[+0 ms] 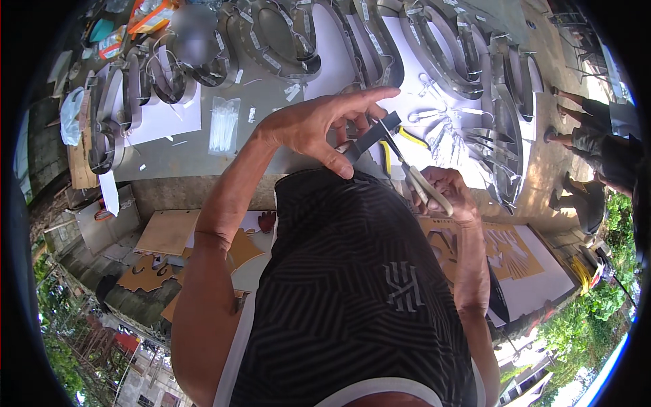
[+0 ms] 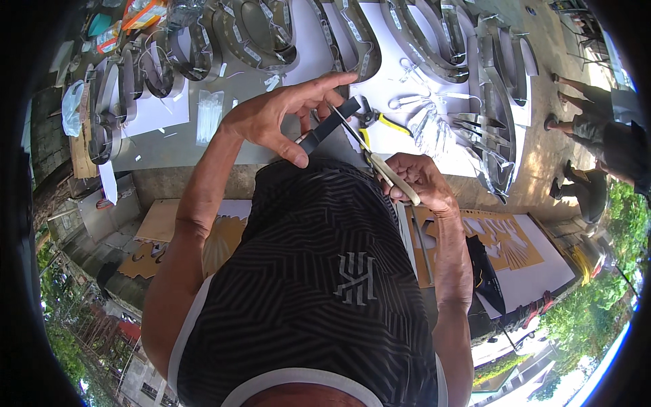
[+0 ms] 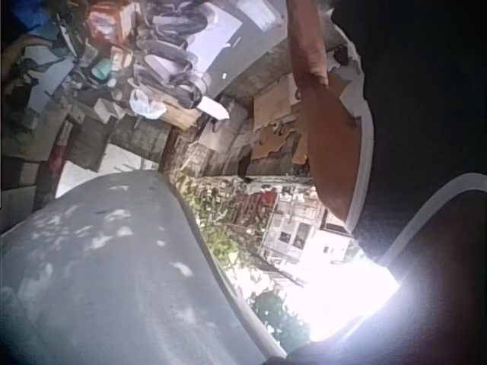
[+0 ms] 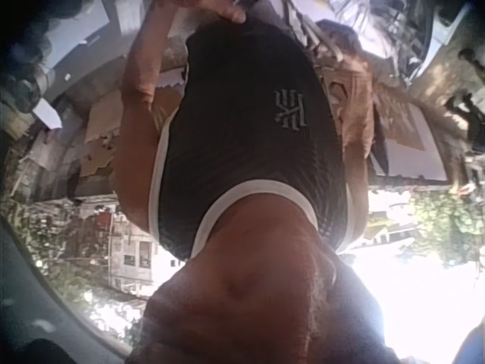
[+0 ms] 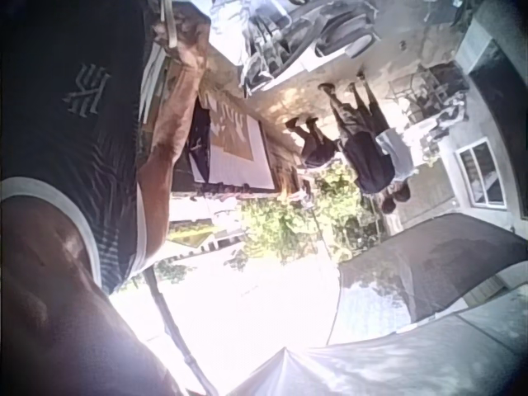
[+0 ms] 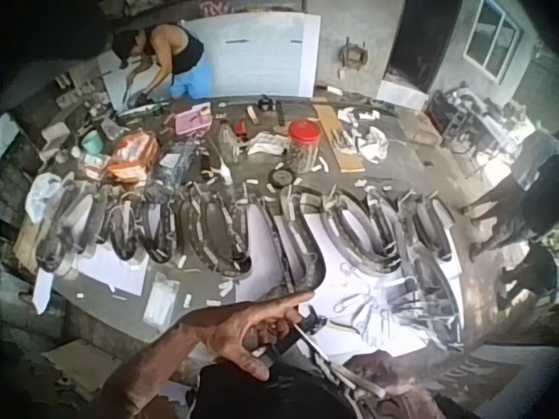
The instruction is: Applying adhesive or sealant to the inner edges of 3D metal letters as part of a sign fabrication process.
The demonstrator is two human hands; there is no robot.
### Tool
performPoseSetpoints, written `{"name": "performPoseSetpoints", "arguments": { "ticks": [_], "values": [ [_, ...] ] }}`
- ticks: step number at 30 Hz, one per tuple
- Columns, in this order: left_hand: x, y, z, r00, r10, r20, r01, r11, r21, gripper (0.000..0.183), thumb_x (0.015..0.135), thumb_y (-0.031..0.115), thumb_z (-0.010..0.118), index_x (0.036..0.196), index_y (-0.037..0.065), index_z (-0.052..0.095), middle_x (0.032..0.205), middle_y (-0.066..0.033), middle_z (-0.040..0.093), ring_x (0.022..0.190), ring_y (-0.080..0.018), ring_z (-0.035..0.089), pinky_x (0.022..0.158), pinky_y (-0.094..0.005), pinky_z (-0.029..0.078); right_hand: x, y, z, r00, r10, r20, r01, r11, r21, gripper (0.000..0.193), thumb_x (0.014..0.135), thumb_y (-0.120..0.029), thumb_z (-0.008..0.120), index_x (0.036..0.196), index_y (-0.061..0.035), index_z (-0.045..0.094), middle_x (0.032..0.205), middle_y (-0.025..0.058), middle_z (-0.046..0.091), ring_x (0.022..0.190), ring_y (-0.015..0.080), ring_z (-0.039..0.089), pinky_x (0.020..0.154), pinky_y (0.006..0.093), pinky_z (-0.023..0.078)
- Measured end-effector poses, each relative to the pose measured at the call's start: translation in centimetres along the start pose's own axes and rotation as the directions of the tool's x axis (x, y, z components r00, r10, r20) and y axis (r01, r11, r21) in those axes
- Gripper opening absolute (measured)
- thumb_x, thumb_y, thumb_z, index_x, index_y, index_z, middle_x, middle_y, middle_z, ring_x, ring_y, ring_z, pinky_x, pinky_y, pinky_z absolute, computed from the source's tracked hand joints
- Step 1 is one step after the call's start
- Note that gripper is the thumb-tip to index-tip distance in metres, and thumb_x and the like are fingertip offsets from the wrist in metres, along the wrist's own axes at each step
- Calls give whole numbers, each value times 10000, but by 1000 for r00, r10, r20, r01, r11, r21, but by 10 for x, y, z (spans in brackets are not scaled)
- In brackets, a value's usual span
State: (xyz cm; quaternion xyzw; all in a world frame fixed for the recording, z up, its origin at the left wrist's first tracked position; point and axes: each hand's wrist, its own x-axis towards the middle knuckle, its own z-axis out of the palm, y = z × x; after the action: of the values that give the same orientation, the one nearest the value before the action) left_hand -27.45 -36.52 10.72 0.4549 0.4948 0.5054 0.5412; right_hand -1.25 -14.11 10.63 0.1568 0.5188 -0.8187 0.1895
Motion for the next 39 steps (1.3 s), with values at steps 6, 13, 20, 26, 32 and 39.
{"name": "performPoseSetpoints", "arguments": {
  "ticks": [6, 13, 20, 26, 32, 39],
  "values": [
    [-1, -5, 1, 1000, 13, 5, -13, 999, 40, 1336, 599, 457, 957, 1631, 125, 177, 1326, -220, 541, 1083, -295, 581, 751, -376, 538, 5, -1, 4, 1000, -8, -15, 7, 999, -35, 370, 772, -61, 817, 1083, 56, 655, 816, 74, 695, 702, 93, 646, 596, 208, 532],
    [-1, -5, 1, 1000, 10, -13, -10, 999, 37, 1341, 596, 468, 957, 1632, 131, 175, 1332, -215, 543, 1085, -298, 581, 750, -372, 536, 6, 1, 6, 999, -8, -36, 5, 998, -68, 327, 779, -18, 792, 1078, 33, 669, 811, 58, 697, 701, 80, 652, 593, 197, 543],
    [-8, -7, -2, 1000, 1, -11, -1, 1000, 13, 1349, 594, 456, 957, 1634, 133, 161, 1396, -222, 510, 1097, -295, 592, 752, -368, 532, 8, -1, 10, 989, 98, -115, -121, 969, -214, 228, 861, 17, 755, 1076, 21, 677, 808, 50, 696, 701, 65, 653, 601, 215, 569],
    [-41, -13, -5, 978, -141, -157, 155, 985, 81, 1325, 608, 117, 941, 1637, 170, 108, 1515, -206, 417, 1081, -218, 601, 786, -344, 577, 19, 5, 16, 999, -35, -33, 12, 846, -533, 231, 869, 10, 748, 1092, 16, 692, 819, 47, 711, 705, 81, 652, 638, 240, 539],
    [-95, -75, 3, 731, -93, -676, 443, 818, 366, 1285, 618, 79, 907, 1630, 170, 120, 1588, -182, 311, 1181, -292, 584, 896, -379, 555, 43, 41, 8, 990, -141, -22, 77, 653, -754, 219, 889, -64, 707, 1087, 28, 710, 862, 119, 741, 701, 187, 687, 666, 329, 549],
    [-93, -135, 19, 587, 27, -809, 659, 564, 497, 1164, 637, 62, 898, 1592, 140, 237, 1552, -244, 320, 1397, -452, 387, 1114, -479, 415, 122, 71, 35, 980, -171, 98, 167, 453, -876, 248, 904, -231, 681, 963, 10, 691, 819, 251, 700, 758, 419, 692, 685, 451, 563]
  ]
}}
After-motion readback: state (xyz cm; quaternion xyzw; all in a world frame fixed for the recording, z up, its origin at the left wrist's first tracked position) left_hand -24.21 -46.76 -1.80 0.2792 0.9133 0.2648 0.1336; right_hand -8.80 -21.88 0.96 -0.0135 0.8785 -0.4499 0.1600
